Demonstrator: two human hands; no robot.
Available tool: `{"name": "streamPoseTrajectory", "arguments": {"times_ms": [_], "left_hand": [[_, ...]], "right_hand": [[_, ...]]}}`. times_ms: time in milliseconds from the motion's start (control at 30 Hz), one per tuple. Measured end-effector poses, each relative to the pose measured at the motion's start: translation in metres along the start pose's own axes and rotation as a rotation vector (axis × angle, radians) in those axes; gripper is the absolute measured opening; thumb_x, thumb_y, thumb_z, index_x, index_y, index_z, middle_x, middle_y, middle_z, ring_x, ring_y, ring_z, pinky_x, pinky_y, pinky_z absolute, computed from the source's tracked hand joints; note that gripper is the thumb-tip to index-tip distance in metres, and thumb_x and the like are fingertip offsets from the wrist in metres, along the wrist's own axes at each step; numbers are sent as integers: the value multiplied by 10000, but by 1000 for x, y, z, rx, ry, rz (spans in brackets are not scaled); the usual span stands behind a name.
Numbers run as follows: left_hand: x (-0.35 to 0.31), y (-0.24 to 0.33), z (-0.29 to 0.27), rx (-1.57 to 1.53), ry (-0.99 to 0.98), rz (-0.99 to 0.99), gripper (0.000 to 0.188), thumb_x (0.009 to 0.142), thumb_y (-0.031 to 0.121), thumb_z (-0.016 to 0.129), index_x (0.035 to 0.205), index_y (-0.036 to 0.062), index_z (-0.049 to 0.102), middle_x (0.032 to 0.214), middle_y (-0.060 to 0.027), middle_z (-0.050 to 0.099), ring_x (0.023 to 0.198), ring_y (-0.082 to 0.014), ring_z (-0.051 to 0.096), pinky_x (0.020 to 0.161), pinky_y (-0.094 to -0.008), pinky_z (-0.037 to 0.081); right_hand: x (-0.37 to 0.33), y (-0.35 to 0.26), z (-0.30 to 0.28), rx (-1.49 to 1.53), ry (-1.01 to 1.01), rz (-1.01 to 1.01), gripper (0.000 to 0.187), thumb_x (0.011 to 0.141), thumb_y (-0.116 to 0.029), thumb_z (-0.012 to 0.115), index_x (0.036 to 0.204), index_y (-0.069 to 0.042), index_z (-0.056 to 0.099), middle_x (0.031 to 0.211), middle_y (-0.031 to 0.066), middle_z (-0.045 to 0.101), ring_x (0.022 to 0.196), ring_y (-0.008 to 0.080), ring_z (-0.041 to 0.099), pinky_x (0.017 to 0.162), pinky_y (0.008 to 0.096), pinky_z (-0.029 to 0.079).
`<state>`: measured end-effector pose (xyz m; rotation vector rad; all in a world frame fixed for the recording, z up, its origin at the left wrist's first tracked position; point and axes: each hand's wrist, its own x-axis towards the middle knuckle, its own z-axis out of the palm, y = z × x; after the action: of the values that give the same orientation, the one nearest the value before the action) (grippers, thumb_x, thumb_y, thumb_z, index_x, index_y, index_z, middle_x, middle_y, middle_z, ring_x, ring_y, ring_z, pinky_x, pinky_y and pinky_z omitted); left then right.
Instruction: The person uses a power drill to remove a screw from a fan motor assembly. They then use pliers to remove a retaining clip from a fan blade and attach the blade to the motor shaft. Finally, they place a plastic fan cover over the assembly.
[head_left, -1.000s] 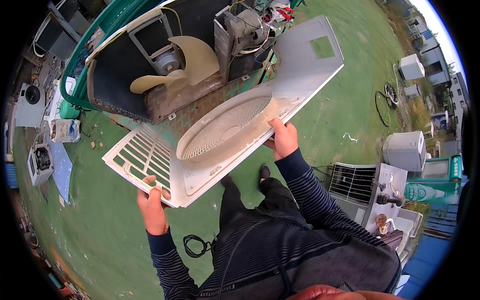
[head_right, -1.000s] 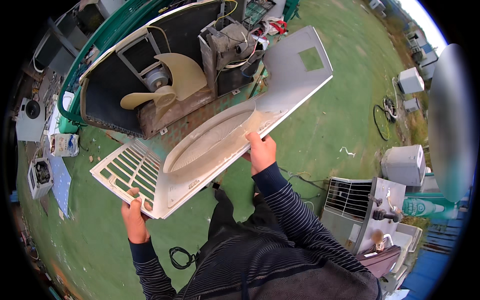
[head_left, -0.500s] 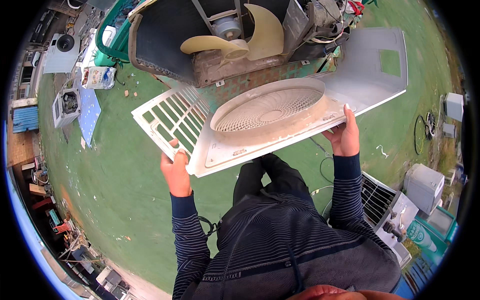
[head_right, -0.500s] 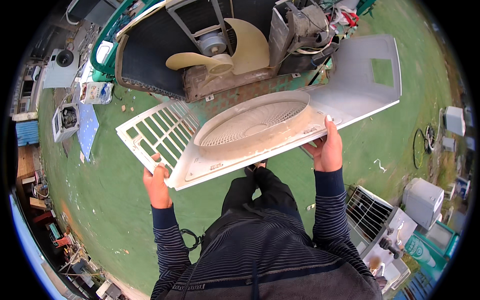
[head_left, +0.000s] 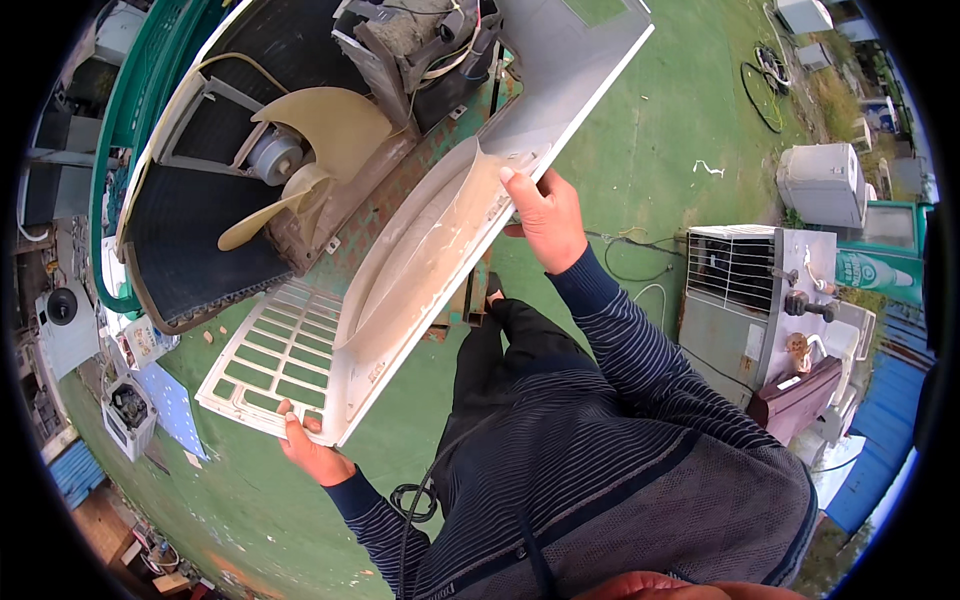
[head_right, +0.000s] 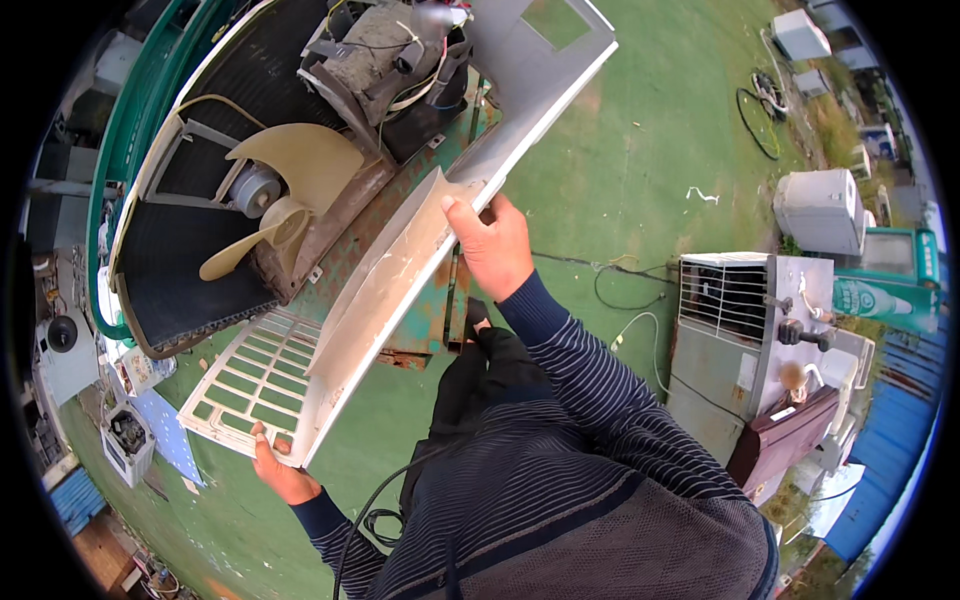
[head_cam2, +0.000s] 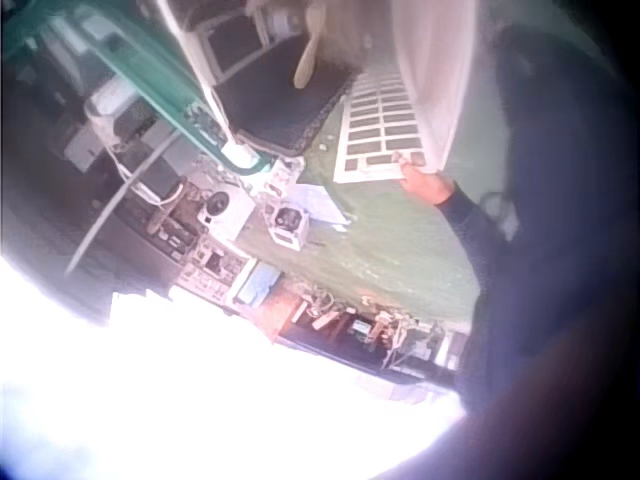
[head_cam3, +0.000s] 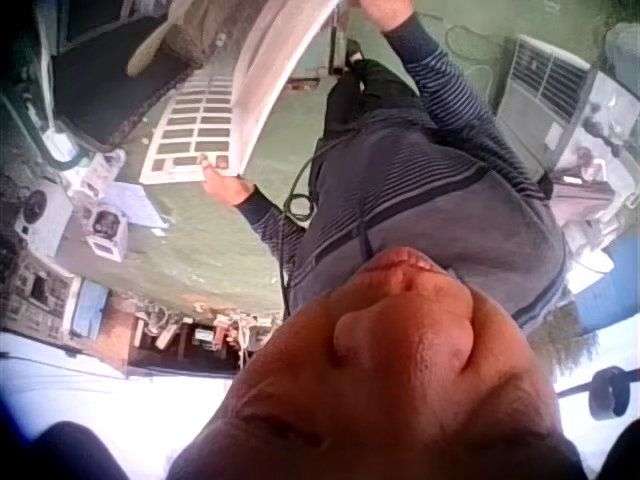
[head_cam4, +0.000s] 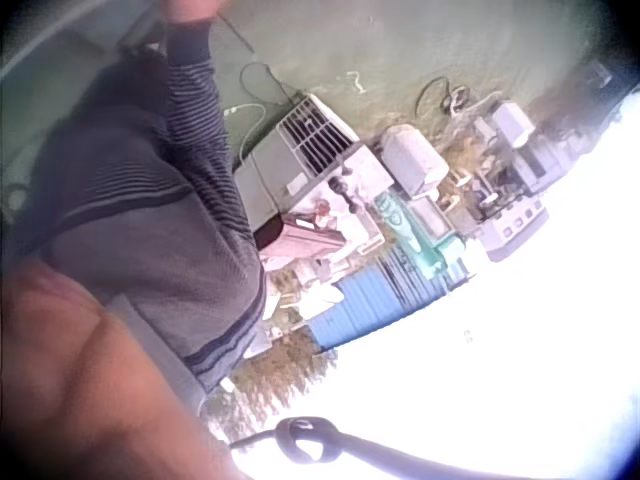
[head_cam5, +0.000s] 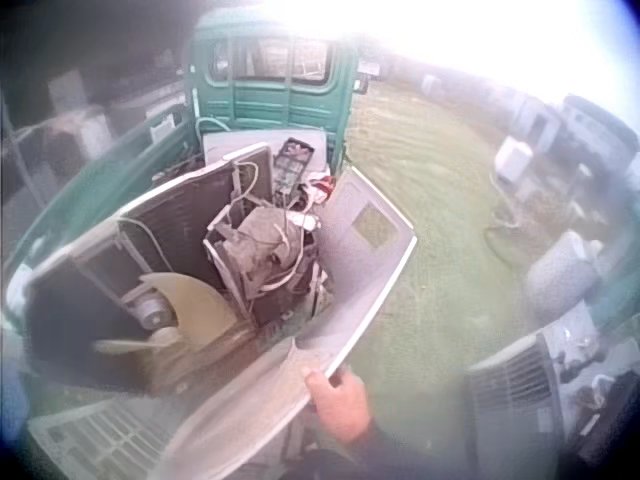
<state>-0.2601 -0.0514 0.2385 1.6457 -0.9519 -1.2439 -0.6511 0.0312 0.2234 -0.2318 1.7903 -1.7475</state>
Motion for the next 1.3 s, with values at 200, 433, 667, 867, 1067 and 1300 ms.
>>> {"name": "streamPoseTrajectory", "arguments": {"times_ms": [200, 433, 667, 867, 1067, 1300], "left_hand": [[3, -7, -12, 20, -75, 31, 350, 982, 230, 413, 1198, -14, 541, 768, -3, 423, 684, -84, 430, 640, -244, 404], [10, -10, -23, 121, -43, 21, 338, 955, 225, 403, 1154, -4, 554, 735, -10, 433, 649, -90, 427, 614, -256, 407], [8, -10, -13, 50, -28, 55, 323, 969, 262, 433, 1105, -1, 561, 720, -5, 416, 651, -92, 427, 603, -247, 373], [9, 8, -2, 119, -42, 5, 424, 970, 274, 460, 1279, -13, 503, 821, -62, 501, 745, -134, 506, 654, -282, 430], [-64, 44, 59, 637, 462, 508, 599, 955, 248, 483, 1467, -14, 315, 1324, -195, 445, 1205, -306, 481, 973, -401, 450], [-113, 27, 258, 777, 143, 884, 537, 984, 248, 451, 1447, -11, 363, 1349, -185, 490, 1256, -309, 455, 1103, -447, 288]], "right_hand": [[-7, 6, 1, 55, 52, -39, 523, 850, -327, 704, 1160, 70, 562, 942, 122, 670, 834, 173, 632, 785, 314, 510], [-9, 15, 6, 100, 74, 0, 543, 831, -336, 720, 1166, 63, 565, 942, 137, 687, 844, 184, 665, 774, 325, 527], [-7, 5, 0, 70, 38, 14, 513, 873, -306, 700, 1194, 71, 564, 978, 119, 680, 866, 161, 632, 802, 309, 510], [4, -3, -1, 41, -40, 27, 613, 855, -407, 738, 1169, 80, 536, 1010, 146, 654, 922, 182, 627, 833, 319, 509], [15, -8, -8, -64, -156, 82, 922, 799, -563, 761, 1270, 131, 377, 1176, 245, 575, 1078, 297, 608, 924, 369, 502], [64, -4, -93, 186, -446, 321, 1127, 867, -644, 632, 1460, 168, 123, 1408, 341, 378, 1256, 401, 490, 970, 459, 486]]}}
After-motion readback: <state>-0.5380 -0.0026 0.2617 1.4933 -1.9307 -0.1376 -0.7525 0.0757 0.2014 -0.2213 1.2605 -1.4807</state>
